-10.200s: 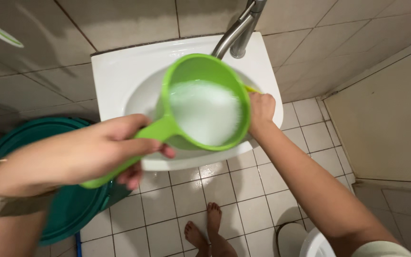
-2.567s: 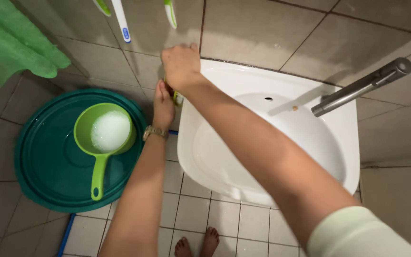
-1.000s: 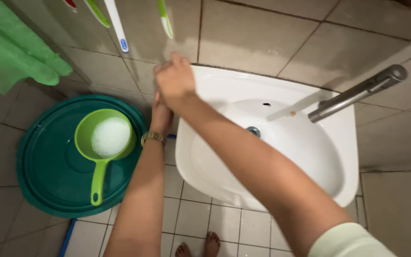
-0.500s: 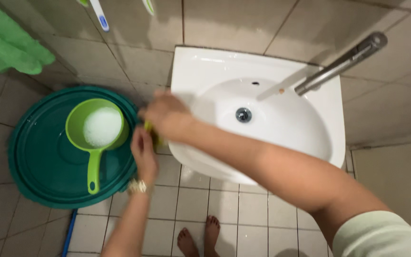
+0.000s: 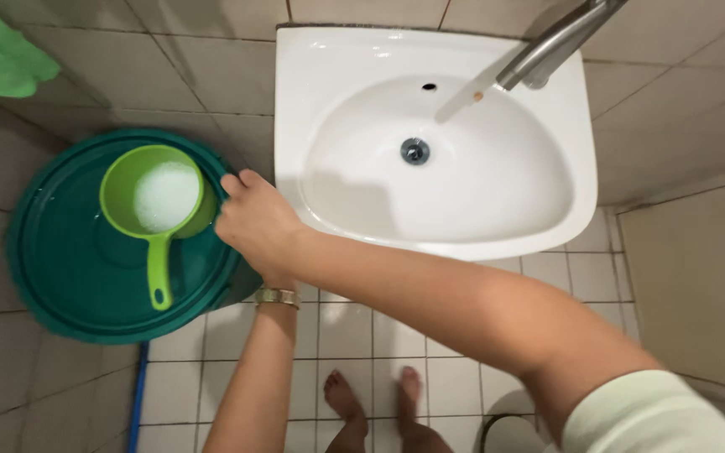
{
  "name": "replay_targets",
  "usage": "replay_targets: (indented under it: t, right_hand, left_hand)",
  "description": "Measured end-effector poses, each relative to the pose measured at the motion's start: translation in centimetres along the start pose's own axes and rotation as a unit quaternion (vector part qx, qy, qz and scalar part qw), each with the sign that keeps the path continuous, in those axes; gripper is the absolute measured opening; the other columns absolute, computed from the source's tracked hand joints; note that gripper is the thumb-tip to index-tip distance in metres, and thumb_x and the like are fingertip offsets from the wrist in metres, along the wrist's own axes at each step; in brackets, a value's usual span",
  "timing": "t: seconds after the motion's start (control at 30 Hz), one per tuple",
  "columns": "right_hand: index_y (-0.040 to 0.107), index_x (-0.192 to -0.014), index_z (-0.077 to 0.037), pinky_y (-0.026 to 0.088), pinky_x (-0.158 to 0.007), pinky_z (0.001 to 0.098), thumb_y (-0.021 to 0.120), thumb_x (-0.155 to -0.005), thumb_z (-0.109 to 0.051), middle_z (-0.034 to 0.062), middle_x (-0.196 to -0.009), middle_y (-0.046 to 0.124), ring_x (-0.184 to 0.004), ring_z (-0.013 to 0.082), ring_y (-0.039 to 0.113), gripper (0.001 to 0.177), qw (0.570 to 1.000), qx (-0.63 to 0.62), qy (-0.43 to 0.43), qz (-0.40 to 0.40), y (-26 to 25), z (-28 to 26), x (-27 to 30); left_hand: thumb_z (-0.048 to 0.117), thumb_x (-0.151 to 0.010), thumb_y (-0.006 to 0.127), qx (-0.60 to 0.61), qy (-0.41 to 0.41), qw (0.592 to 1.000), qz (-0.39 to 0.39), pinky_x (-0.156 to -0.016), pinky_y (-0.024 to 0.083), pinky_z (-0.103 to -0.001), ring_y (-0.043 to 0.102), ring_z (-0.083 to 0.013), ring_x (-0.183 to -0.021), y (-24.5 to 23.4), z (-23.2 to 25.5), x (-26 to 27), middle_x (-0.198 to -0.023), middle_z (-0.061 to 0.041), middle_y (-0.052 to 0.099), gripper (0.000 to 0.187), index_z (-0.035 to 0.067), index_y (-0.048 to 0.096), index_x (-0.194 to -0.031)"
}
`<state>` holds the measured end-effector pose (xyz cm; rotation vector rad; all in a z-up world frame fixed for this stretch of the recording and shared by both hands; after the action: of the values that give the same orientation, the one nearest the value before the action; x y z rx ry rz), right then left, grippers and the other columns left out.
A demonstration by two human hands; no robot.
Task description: The person cleans a bathroom sink by scrubbing the basin and the exterior with a brush and soapy water.
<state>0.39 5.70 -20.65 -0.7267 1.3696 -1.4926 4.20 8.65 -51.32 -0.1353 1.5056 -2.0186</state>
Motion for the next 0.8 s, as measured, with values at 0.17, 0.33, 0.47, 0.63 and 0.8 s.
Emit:
replay_targets:
  t: [0.17, 0.33, 0.47, 0.63, 0.8]
  right_hand:
    - [0.073, -0.064, -0.017, 0.041, -0.083, 0.0357, 0.072, -0.070, -0.022, -0.0047, -0.069, 0.068, -0.098, 0.0216, 0.056, 0.008, 0.993, -0.030, -0.034, 0.107, -1.9, -0.6, 3.1]
    - [0.063, -0.056, -0.015, 0.039, -0.074, 0.0360, 0.073, -0.083, -0.026, -0.0027, -0.059, 0.059, -0.089, 0.0207, 0.052, 0.031, 0.968, -0.029, -0.039, 0.247, -4.1, 0.4, 7.4]
    - [0.060, -0.052, -0.014, 0.039, -0.074, 0.0362, 0.076, -0.084, -0.024, -0.0048, -0.055, 0.053, -0.086, 0.0200, 0.048, 0.037, 0.955, -0.068, -0.024, 0.288, -5.5, 0.4, 11.3]
    - [0.065, -0.054, -0.017, 0.042, -0.076, 0.0311, 0.071, -0.058, -0.021, -0.0063, -0.055, 0.052, -0.088, 0.0204, 0.051, 0.009, 0.975, 0.055, -0.129, 0.173, -4.1, -1.0, 15.3]
    - [0.065, -0.057, -0.013, 0.044, -0.079, 0.0319, 0.070, -0.067, -0.019, -0.0058, -0.061, 0.055, -0.092, 0.0192, 0.052, 0.012, 0.941, -0.028, -0.210, 0.263, -6.0, 2.1, 20.9]
  left_hand:
    - [0.020, -0.113, 0.041, -0.005, -0.018, 0.999, 0.027, -0.090, 0.050, -0.036, 0.061, -0.0179, -0.105, -0.6, 1.1, 1.8, -0.116, -0.004, 0.063, 0.022, 0.008, 0.057, -0.122]
    - [0.021, -0.114, 0.040, 0.041, -0.064, 0.997, 0.008, -0.091, 0.051, -0.036, 0.061, -0.0178, -0.104, 0.1, 1.8, 1.3, -0.113, -0.003, 0.062, 0.021, 0.008, 0.056, -0.121]
    - [0.022, -0.115, 0.040, 0.067, -0.060, 0.996, 0.004, -0.091, 0.052, -0.036, 0.062, -0.0178, -0.102, -0.2, 2.3, 7.2, -0.112, -0.003, 0.062, 0.021, 0.009, 0.056, -0.119]
    - [0.023, -0.117, 0.039, 0.055, -0.099, 0.993, 0.037, -0.092, 0.052, -0.037, 0.062, -0.0177, -0.101, -0.2, 8.4, 14.3, -0.110, -0.003, 0.062, 0.021, 0.009, 0.055, -0.118]
    - [0.023, -0.118, 0.039, 0.056, -0.114, 0.987, 0.103, -0.093, 0.053, -0.037, 0.062, -0.0175, -0.099, -1.9, 15.7, 15.1, -0.107, -0.002, 0.061, 0.021, 0.009, 0.054, -0.116]
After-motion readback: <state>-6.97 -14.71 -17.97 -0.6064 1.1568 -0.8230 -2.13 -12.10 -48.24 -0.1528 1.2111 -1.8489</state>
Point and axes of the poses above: each hand's wrist, its own x-axis away from the middle knuckle, its own y-axis out of the palm, z = x × y, the point moved 8 cm from there along -x, towards the middle knuckle
